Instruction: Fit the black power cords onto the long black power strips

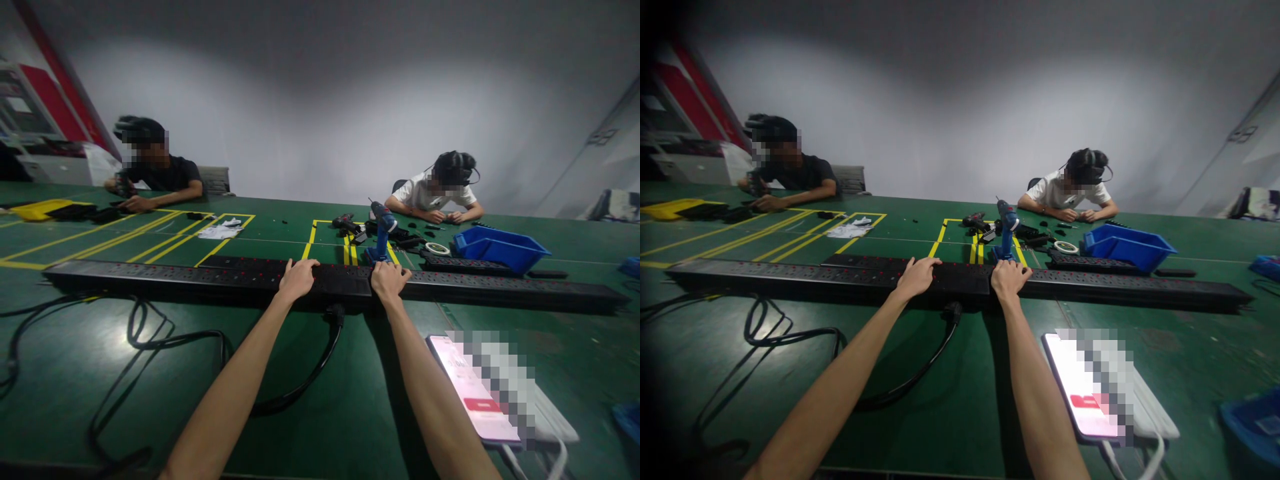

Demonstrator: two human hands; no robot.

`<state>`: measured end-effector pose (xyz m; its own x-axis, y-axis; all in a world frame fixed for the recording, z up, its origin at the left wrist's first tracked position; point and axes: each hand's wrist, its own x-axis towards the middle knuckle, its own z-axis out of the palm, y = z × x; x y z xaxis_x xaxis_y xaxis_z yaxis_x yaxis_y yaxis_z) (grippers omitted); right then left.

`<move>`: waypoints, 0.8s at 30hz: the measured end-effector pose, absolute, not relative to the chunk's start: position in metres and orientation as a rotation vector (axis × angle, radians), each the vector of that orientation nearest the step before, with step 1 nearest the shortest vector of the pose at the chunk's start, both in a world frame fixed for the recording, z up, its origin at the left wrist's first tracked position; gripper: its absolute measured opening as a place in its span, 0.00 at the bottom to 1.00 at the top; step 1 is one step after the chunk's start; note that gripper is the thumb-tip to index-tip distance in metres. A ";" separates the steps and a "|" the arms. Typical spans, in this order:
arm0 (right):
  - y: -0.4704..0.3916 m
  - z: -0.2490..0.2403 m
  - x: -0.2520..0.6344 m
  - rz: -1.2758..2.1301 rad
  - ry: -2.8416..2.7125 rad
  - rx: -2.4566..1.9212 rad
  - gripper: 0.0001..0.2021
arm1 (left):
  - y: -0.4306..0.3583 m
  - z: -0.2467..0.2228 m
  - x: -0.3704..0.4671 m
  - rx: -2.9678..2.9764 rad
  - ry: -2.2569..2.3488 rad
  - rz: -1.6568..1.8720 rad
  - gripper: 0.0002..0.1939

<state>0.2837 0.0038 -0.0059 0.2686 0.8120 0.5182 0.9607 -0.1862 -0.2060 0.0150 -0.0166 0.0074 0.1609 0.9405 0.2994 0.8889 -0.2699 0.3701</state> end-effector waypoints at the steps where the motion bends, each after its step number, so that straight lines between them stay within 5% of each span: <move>1: 0.004 -0.006 0.283 -0.406 -1.594 -2.049 0.25 | -0.016 0.007 0.015 2.313 1.825 0.728 0.22; 24: 0.007 -0.013 0.278 -0.465 -1.561 -1.908 0.24 | -0.006 0.006 0.001 2.419 1.972 0.456 0.25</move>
<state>0.2781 0.0072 -0.0125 0.2388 0.7450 0.6228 0.9645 -0.1074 -0.2414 0.0008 -0.0058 0.0062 0.1761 0.9573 0.2294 0.9608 -0.2178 0.1713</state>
